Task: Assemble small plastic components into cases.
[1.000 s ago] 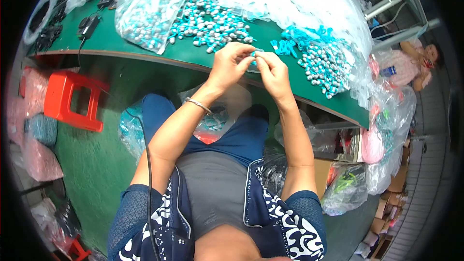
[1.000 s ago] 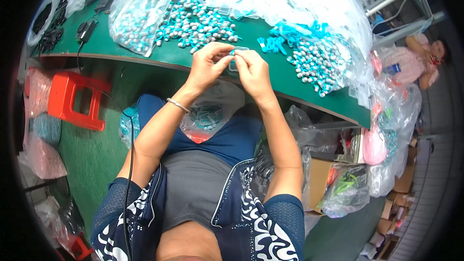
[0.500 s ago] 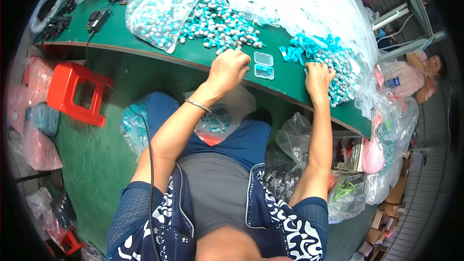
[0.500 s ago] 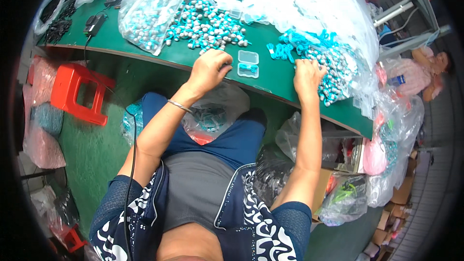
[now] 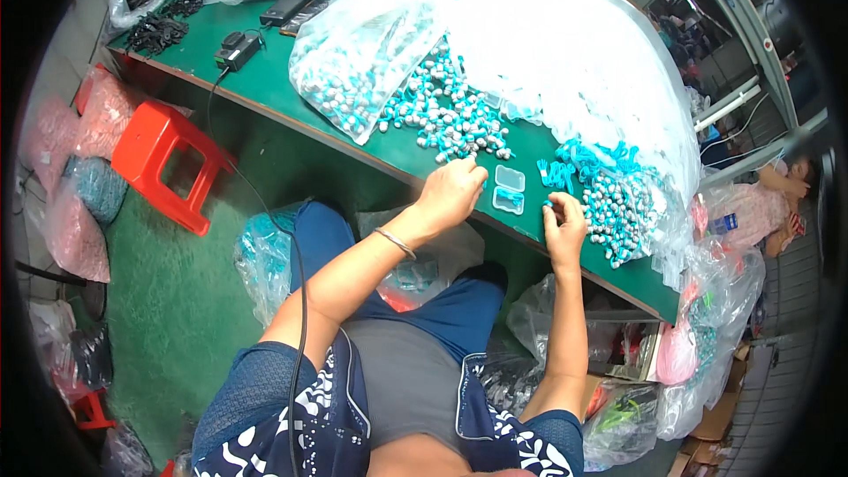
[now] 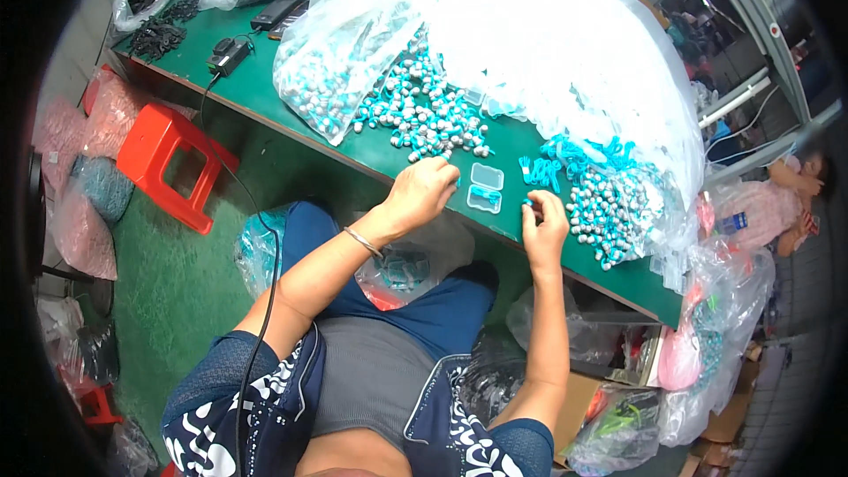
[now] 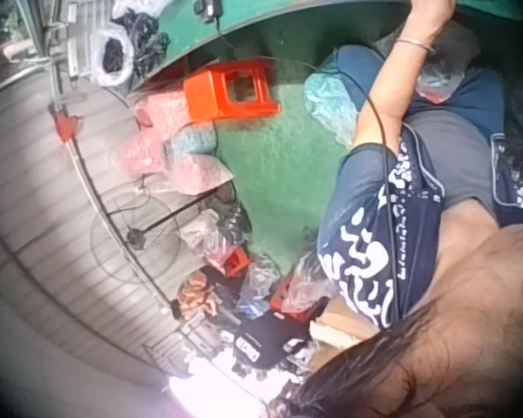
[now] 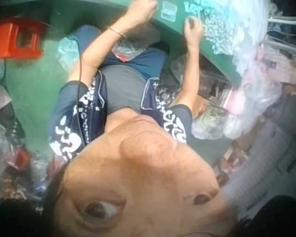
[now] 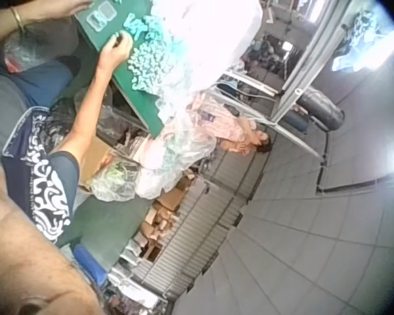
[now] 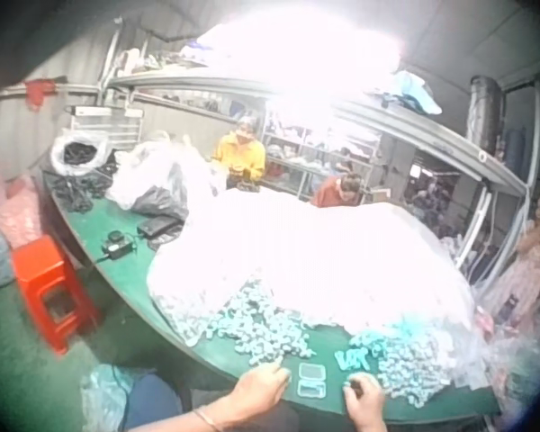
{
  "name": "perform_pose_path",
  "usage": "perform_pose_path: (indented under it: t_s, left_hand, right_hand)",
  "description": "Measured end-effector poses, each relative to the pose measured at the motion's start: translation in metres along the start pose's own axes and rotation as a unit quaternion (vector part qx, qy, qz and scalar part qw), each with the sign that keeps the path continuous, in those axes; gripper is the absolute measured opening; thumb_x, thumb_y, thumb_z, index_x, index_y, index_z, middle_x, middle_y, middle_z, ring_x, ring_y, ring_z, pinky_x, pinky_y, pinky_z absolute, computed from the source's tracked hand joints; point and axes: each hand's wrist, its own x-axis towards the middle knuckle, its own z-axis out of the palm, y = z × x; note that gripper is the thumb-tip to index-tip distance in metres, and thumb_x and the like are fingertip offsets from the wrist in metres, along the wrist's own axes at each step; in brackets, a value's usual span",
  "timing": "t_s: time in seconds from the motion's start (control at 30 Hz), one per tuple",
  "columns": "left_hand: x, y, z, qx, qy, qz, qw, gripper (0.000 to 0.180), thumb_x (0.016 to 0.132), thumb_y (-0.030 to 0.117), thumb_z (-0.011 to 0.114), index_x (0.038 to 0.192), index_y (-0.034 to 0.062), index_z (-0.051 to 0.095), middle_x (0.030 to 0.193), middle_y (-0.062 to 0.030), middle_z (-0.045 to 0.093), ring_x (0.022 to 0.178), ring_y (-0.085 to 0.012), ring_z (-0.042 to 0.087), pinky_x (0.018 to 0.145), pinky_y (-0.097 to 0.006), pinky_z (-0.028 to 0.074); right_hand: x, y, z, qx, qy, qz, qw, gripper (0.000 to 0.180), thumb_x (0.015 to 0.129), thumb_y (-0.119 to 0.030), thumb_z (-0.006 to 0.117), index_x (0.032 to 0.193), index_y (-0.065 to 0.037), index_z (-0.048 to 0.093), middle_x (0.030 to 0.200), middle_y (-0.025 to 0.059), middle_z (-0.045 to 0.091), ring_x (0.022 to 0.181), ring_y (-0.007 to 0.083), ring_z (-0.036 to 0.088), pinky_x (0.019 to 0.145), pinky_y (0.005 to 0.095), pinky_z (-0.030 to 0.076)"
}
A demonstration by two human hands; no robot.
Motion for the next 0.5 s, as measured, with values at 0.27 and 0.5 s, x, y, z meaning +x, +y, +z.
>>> perform_pose_path:
  t_s: [0.27,0.5]
  left_hand:
    - [-0.001,-0.004,0.001,0.005,-0.017,-0.014,1.000,0.012,0.081,0.013,0.070,0.089,0.0068,0.063,0.085,-0.0125,0.059,0.081,-0.0350,0.063,0.068,-0.045,0.052]
    - [0.001,0.009,-0.003,-0.146,-0.015,-0.014,0.989,0.015,0.080,0.007,0.072,0.093,0.0062,0.066,0.086,-0.0096,0.063,0.071,-0.0279,0.064,0.063,-0.038,0.051]
  right_hand:
    - [-0.017,-0.003,-0.007,-0.095,0.005,-0.079,0.992,0.012,0.080,0.003,0.067,0.091,0.000,0.065,0.090,0.0152,0.066,0.087,0.0322,0.064,0.078,0.0396,0.051]
    - [-0.016,-0.017,-0.012,-0.001,-0.004,0.032,0.999,0.010,0.081,0.003,0.070,0.091,0.000,0.069,0.086,0.0112,0.068,0.071,0.0185,0.066,0.066,0.0291,0.052]
